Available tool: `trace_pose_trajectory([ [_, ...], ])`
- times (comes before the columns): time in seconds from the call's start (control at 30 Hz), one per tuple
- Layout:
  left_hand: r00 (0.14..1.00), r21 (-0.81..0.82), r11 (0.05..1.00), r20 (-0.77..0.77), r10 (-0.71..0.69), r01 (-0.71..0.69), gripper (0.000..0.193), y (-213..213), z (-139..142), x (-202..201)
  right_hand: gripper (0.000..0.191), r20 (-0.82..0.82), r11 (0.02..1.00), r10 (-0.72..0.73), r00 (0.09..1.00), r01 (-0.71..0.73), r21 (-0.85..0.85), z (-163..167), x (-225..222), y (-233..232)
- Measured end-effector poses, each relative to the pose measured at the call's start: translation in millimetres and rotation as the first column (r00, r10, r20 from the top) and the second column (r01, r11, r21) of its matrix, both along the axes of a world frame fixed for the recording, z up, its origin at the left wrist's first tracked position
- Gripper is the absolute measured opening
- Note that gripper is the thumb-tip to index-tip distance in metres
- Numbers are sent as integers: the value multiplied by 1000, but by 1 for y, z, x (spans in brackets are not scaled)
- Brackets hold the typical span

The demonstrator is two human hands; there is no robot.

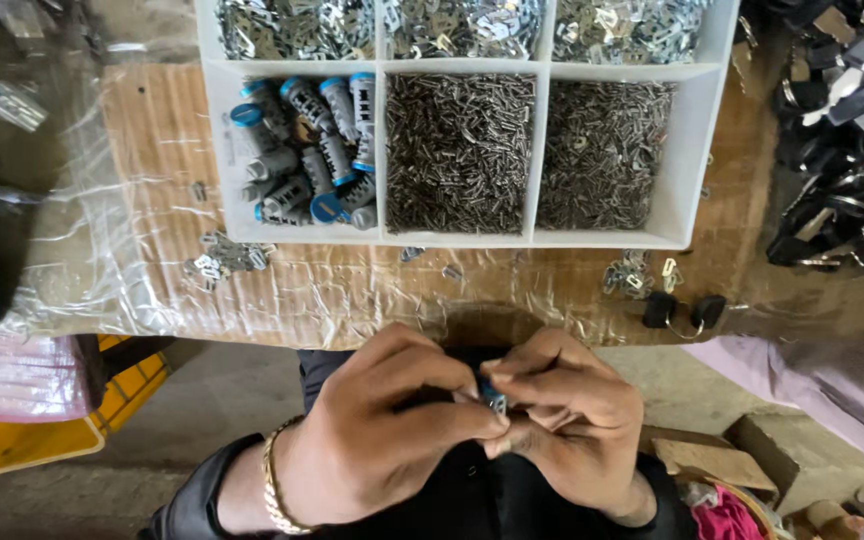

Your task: The person sits at a workbench assembling small cam lock components. They pick a blue-capped lock cylinder, insert small metal pins and clips into it by hand, place the finished cylinder into a compartment of a plastic organizer tray, and repeat the process with more cylinders.

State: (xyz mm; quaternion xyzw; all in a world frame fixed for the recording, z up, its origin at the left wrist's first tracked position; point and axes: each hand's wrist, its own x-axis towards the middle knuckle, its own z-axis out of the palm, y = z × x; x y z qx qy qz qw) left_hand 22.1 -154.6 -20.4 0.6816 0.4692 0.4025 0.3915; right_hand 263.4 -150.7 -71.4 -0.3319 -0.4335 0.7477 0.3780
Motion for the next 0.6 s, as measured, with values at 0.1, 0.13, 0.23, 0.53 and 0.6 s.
trace_pose_trajectory([
  [0.1,966,-224,975,254,50,8,14,-15,-6,0,35,-71,990,98,993,-90,104,-4,-1,5],
  [0.13,969,-191,981,235,73,-28,14,-20,-8,0,35,-52,978,129,990,-118,172,-5,-2,5],
  [0.23,970,-119,984,189,151,-130,14,-25,-10,1,34,-181,997,24,983,-36,-65,-8,-11,0],
  [0.53,993,87,996,-117,-20,31,27,-11,0,-29,32,-37,993,40,998,-44,-109,-2,-25,2],
  [0.6,994,-287,958,107,9,22,27,-15,-1,-28,33,9,965,233,972,-233,120,0,-23,10],
])
